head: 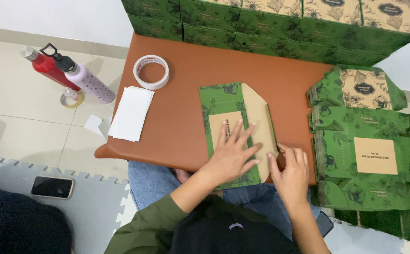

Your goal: Folding and assembling cardboard boxes from flat templates and stacking them.

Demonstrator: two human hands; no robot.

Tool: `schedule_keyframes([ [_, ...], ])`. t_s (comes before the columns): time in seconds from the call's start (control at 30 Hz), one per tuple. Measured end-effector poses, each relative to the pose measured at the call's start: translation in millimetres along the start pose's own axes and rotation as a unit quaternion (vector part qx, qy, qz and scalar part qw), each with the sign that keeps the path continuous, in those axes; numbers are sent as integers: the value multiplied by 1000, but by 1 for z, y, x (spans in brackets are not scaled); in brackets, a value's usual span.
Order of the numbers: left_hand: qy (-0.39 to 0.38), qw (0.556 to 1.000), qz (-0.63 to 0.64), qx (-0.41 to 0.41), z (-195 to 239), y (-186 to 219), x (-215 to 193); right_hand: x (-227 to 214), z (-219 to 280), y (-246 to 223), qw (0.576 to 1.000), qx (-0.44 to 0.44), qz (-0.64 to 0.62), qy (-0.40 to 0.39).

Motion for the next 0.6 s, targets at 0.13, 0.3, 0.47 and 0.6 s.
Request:
schedule_keyframes([
  [0.13,126,992,-22,21,7,14,-36,11,-7,24,1000,16,-12,16],
  [0.3,188,979,72,6,30,4,-108,-9,-9,38,988,122,-84,35],
  [0.47,163,969,172,-61,67,-32,-117,-44,-15,54,978,98,-143,119],
  [0.6,123,957,235,-117,87,-52,-95,-55,-20,29,944,54,-299,128],
])
Point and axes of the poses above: each hand's wrist, its own z-axis away from the middle knuckle, its own x-axis out of the palm, y = z × x, the point moved 9 cm from there along -z, towards the middle knuckle, and after that the axes turned 10 degrees about -z, right-handed, at the moved point
